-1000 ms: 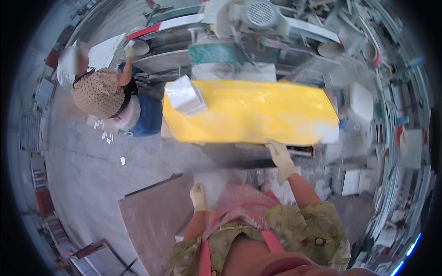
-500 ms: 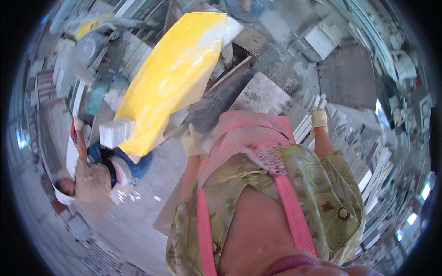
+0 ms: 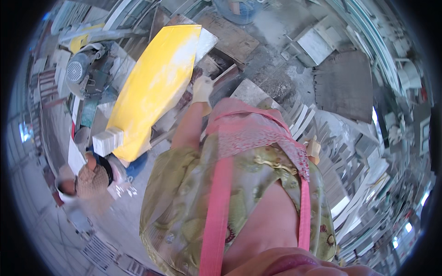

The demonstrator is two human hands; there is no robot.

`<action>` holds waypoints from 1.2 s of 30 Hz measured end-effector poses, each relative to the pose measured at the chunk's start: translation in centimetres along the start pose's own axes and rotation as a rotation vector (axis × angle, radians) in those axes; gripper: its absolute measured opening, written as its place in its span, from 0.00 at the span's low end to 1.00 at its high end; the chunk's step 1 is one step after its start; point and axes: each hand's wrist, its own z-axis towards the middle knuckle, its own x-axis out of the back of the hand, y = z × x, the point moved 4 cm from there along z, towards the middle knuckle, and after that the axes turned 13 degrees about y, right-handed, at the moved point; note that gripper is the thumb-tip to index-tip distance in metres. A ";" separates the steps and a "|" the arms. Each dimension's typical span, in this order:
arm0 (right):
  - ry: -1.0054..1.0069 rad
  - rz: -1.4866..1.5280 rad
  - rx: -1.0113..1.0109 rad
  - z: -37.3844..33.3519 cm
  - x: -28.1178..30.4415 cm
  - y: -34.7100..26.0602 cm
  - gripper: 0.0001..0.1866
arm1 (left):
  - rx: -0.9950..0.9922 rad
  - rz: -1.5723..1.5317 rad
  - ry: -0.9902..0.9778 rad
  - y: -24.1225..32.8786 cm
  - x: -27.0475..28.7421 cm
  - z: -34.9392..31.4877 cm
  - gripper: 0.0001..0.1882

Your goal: The person wipes a large yellow curved surface with a white cloth, repeatedly rubbing different areas. The person also picks up and places white rectangular blocks on a nearby stack.

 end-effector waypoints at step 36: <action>-1.000 -0.451 1.058 27.3 -65.3 -60.4 0.21 | 0.644 -0.635 0.593 13.6 -19.9 28.6 0.22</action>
